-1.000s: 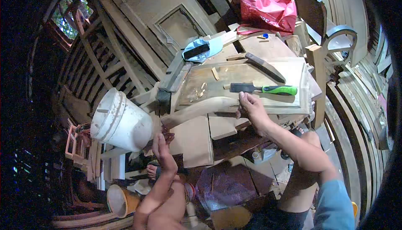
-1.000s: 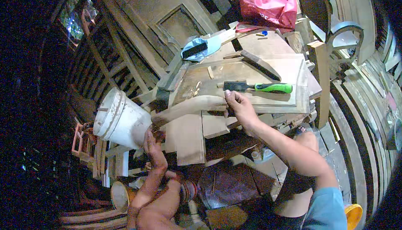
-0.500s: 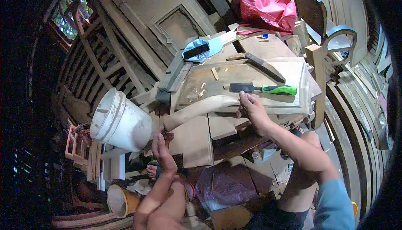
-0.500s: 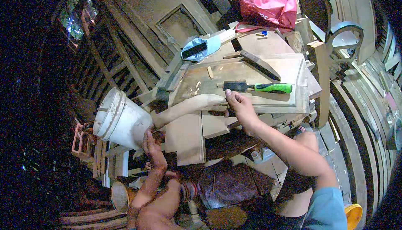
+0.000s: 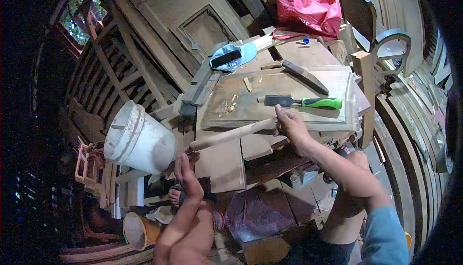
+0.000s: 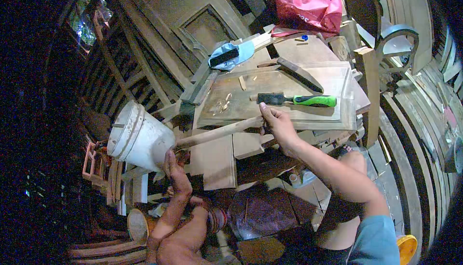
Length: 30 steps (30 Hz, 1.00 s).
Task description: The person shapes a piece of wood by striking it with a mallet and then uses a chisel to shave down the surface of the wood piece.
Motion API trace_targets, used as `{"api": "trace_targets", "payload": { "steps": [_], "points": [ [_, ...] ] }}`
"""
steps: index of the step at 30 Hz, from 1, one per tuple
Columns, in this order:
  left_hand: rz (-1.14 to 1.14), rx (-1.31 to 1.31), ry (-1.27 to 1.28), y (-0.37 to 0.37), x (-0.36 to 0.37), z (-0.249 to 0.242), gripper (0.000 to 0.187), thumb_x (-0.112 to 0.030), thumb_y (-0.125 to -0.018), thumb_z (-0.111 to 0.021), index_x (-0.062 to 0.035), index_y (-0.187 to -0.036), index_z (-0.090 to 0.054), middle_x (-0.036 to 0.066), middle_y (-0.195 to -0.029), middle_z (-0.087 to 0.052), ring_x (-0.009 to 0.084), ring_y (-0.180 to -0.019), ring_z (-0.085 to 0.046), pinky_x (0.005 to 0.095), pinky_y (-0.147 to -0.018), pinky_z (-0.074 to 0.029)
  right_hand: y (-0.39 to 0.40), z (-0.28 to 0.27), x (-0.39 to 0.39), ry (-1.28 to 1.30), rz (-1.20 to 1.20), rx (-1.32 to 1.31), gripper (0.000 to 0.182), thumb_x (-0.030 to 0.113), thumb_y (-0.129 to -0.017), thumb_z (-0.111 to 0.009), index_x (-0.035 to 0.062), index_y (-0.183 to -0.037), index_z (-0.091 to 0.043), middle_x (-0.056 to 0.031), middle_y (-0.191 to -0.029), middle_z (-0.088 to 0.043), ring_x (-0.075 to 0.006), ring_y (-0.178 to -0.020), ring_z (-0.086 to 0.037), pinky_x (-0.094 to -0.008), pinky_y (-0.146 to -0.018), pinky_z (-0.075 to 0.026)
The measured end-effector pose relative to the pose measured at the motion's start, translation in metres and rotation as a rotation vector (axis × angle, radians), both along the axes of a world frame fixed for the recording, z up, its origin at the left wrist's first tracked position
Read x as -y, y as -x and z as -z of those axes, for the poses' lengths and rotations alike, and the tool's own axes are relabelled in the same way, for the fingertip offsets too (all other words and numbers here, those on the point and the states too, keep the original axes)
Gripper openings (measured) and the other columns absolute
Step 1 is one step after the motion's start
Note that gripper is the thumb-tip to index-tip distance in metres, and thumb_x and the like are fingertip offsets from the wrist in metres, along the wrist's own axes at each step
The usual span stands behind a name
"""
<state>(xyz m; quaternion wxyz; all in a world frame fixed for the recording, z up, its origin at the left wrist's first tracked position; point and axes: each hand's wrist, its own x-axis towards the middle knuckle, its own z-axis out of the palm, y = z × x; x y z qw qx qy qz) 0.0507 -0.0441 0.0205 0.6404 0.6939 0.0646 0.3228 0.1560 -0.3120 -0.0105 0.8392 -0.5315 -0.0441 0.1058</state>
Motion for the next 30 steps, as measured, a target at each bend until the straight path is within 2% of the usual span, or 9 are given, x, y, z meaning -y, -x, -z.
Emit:
{"api": "trace_targets", "payload": {
  "steps": [7,9,10,12,15,23,26,30],
  "points": [
    [-0.028,0.004,0.026,0.001,0.007,-0.005,0.033,-0.028,-0.096,-0.043,0.0004,-0.104,-0.057,0.008,-0.097,-0.059,0.0169,-0.09,-0.057,0.0318,-0.087,-0.044,-0.001,0.001,0.001,0.073,0.008,0.009,0.043,0.047,-0.091,-0.051,0.0074,-0.076,-0.053,-0.0008,-0.059,-0.047,-0.0118,-0.053,-0.051,-0.025,-0.055,-0.04],
    [-0.003,0.004,0.015,0.001,0.003,-0.003,0.033,-0.029,-0.096,-0.043,0.0004,-0.105,-0.057,0.008,-0.098,-0.059,0.0169,-0.091,-0.056,0.0316,-0.087,-0.044,0.0,0.002,0.001,0.014,0.0,-0.014,0.044,0.046,-0.091,-0.05,0.0072,-0.074,-0.058,-0.0002,-0.062,-0.056,-0.008,-0.054,-0.051,-0.0229,-0.056,-0.039],
    [0.023,0.004,0.004,0.001,0.001,-0.003,0.034,-0.029,-0.096,-0.044,0.0004,-0.105,-0.056,0.008,-0.098,-0.059,0.0168,-0.091,-0.056,0.0314,-0.087,-0.044,-0.001,0.002,0.0,0.014,0.0,-0.014,0.044,0.046,-0.091,-0.05,0.0072,-0.074,-0.058,-0.0002,-0.062,-0.056,-0.008,-0.054,-0.051,-0.0229,-0.056,-0.039],
    [0.01,0.006,0.0,0.001,0.001,-0.002,0.034,-0.029,-0.096,-0.044,0.0003,-0.106,-0.056,0.008,-0.098,-0.059,0.0165,-0.091,-0.056,0.0312,-0.087,-0.044,-0.002,0.003,0.0,0.003,-0.008,-0.027,0.042,0.046,-0.091,-0.052,0.0085,-0.073,-0.051,-0.0003,-0.058,-0.047,-0.0114,-0.054,-0.051,-0.0246,-0.054,-0.04],
    [-0.002,-0.001,-0.021,0.003,0.004,-0.005,0.034,-0.029,-0.096,-0.043,0.0,-0.106,-0.056,0.008,-0.098,-0.059,0.0161,-0.091,-0.056,0.0307,-0.086,-0.044,0.001,-0.002,0.0,-0.012,-0.016,-0.034,0.041,0.045,-0.091,-0.052,0.0094,-0.072,-0.05,0.0005,-0.057,-0.046,-0.011,-0.054,-0.051,-0.0243,-0.055,-0.04],
    [0.003,0.018,-0.043,0.003,0.008,-0.01,0.03,-0.027,-0.096,-0.043,-0.0015,-0.106,-0.055,0.007,-0.096,-0.058,0.0155,-0.09,-0.056,0.0306,-0.085,-0.044,-0.002,0.006,-0.001,0.051,-0.062,-0.02,0.037,0.042,-0.091,-0.053,0.0102,-0.073,-0.05,0.0011,-0.057,-0.047,-0.0093,-0.054,-0.051,-0.0236,-0.054,-0.04],
    [0.022,0.025,-0.056,0.003,0.008,-0.011,0.027,-0.025,-0.095,-0.044,-0.0017,-0.106,-0.053,0.006,-0.095,-0.056,0.0163,-0.088,-0.056,0.0308,-0.084,-0.044,0.001,0.002,-0.001,0.081,-0.085,0.021,0.037,0.042,-0.092,-0.052,0.01,-0.074,-0.051,0.0013,-0.059,-0.048,-0.0081,-0.055,-0.051,-0.0229,-0.053,-0.041],
    [-0.029,0.091,-0.108,0.002,0.008,-0.01,0.024,-0.019,-0.093,-0.05,-0.002,-0.11,-0.045,0.007,-0.102,-0.051,0.0161,-0.093,-0.05,0.0304,-0.086,-0.043,0.001,0.007,-0.002,0.127,-0.172,0.042,0.037,0.043,-0.092,-0.051,0.0098,-0.077,-0.053,0.0013,-0.062,-0.051,-0.0064,-0.058,-0.05,-0.0215,-0.053,-0.041]
  ]
}}
